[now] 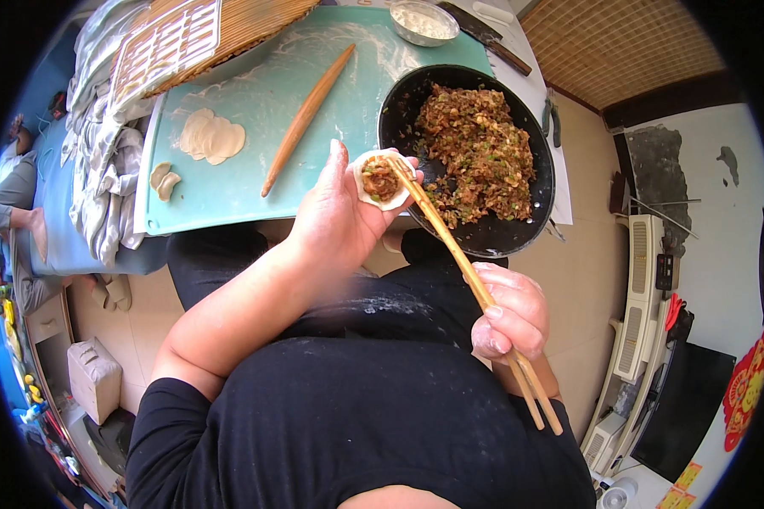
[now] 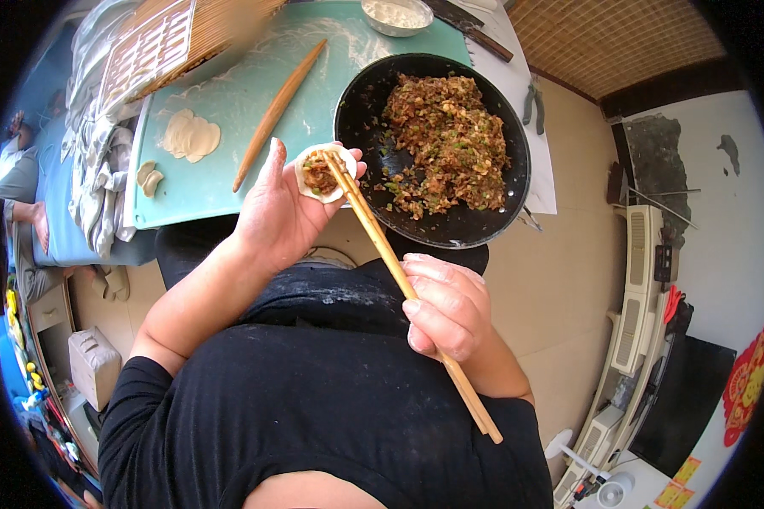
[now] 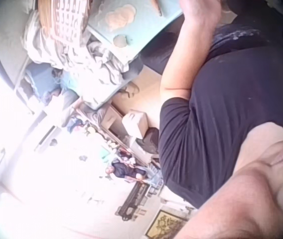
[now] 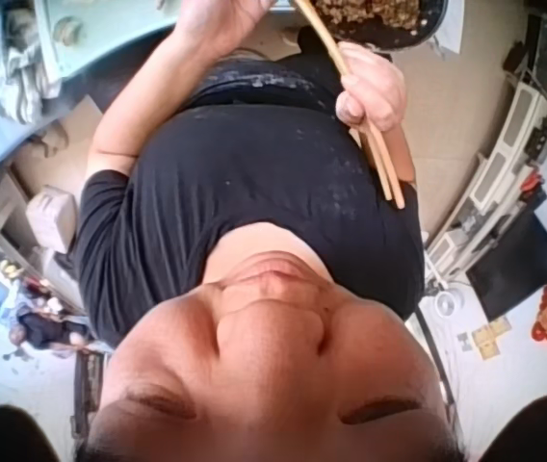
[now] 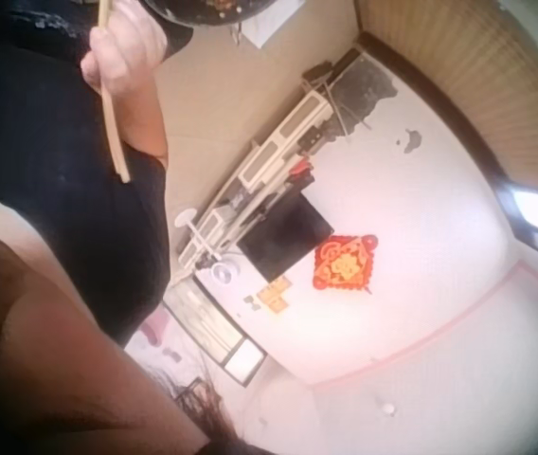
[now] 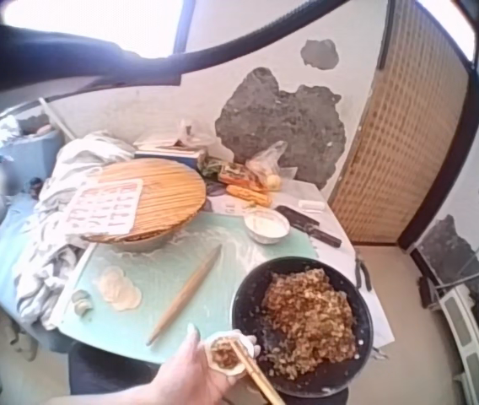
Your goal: The person uses chopsticks to place a meat and vegetable filling onto circular dough wrappers held in their left hand. They then fold and pleat the edges of the dough to seal the dumplings, repeating this process for multiple units.
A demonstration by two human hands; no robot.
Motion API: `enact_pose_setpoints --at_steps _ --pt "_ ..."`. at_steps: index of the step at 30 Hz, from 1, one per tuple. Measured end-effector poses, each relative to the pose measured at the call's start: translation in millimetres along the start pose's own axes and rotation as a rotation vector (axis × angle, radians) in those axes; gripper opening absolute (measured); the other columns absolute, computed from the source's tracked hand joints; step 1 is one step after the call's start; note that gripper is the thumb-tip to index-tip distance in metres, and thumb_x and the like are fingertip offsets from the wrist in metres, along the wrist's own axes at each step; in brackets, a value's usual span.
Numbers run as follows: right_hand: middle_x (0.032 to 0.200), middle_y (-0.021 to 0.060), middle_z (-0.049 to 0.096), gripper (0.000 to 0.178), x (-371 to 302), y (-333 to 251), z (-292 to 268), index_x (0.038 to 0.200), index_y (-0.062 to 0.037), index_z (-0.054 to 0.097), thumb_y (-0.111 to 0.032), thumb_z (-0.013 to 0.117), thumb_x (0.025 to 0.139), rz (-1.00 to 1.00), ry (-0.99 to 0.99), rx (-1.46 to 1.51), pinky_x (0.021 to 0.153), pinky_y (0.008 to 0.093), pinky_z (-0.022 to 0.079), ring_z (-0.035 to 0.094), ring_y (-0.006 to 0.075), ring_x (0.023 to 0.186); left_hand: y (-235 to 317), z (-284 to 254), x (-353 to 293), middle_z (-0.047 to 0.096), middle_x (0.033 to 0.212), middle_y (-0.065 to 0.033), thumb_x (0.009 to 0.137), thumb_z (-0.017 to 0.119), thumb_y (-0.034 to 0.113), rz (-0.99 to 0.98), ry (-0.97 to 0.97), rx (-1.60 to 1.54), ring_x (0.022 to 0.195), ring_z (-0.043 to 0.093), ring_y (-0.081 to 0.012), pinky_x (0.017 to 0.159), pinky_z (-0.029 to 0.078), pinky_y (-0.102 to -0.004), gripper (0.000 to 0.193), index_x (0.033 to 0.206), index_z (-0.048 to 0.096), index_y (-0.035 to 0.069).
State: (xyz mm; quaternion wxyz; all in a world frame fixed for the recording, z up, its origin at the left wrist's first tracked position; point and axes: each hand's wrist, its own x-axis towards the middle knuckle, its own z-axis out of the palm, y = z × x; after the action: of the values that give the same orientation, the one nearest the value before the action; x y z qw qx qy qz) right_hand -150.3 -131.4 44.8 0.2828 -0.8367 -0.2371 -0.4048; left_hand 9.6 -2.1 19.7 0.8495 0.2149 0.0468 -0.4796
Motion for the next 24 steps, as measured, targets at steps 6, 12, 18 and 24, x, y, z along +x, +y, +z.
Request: enact_pose_setpoints --at_steps 6,12,18,24 --pt "0.077 0.0139 0.057 0.029 -0.4 2.2 -8.6 0.094 0.0002 0.05 -0.029 0.05 0.092 0.019 -0.051 0.035 0.062 0.0418 0.057 0.064 0.0314 0.069 4.1 1.9 -2.6 0.051 0.121 -0.0222 0.097 0.017 0.049 -0.066 0.041 0.03 0.111 0.052 -0.0311 0.097 0.043 -0.0388 0.065 0.122 0.041 -0.005" --pt "0.075 0.0131 0.057 0.032 2.8 3.2 -5.0 0.091 -0.0001 0.051 -0.032 0.051 0.091 -0.005 -0.071 0.06 0.061 0.0406 0.057 0.064 0.0317 0.07 6.2 1.9 -5.4 0.051 0.12 -0.0233 0.096 0.017 0.05 -0.11 0.002 0.066 0.111 0.052 -0.0327 0.098 0.041 -0.04 0.065 0.122 0.041 -0.005" --pt "0.075 0.013 0.058 0.031 -2.1 7.6 -6.8 0.091 -0.0016 0.05 -0.033 0.048 0.093 0.057 0.075 0.131 0.058 0.0396 0.057 0.065 0.0311 0.067 8.4 0.9 -7.6 0.05 0.121 -0.024 0.096 0.016 0.05 -0.123 0.008 0.052 0.113 0.051 -0.0338 0.099 0.042 -0.0404 0.066 0.121 0.042 -0.005" --pt "0.076 0.0139 0.052 0.035 -5.1 5.0 -10.9 0.092 -0.0015 0.048 -0.036 0.041 0.095 0.274 0.304 0.298 0.051 0.0392 0.056 0.062 0.0292 0.061 8.9 -1.5 -7.9 0.048 0.124 -0.0244 0.096 0.016 0.051 -0.166 -0.059 0.01 0.115 0.049 -0.0329 0.1 0.042 -0.0401 0.067 0.122 0.042 -0.006"
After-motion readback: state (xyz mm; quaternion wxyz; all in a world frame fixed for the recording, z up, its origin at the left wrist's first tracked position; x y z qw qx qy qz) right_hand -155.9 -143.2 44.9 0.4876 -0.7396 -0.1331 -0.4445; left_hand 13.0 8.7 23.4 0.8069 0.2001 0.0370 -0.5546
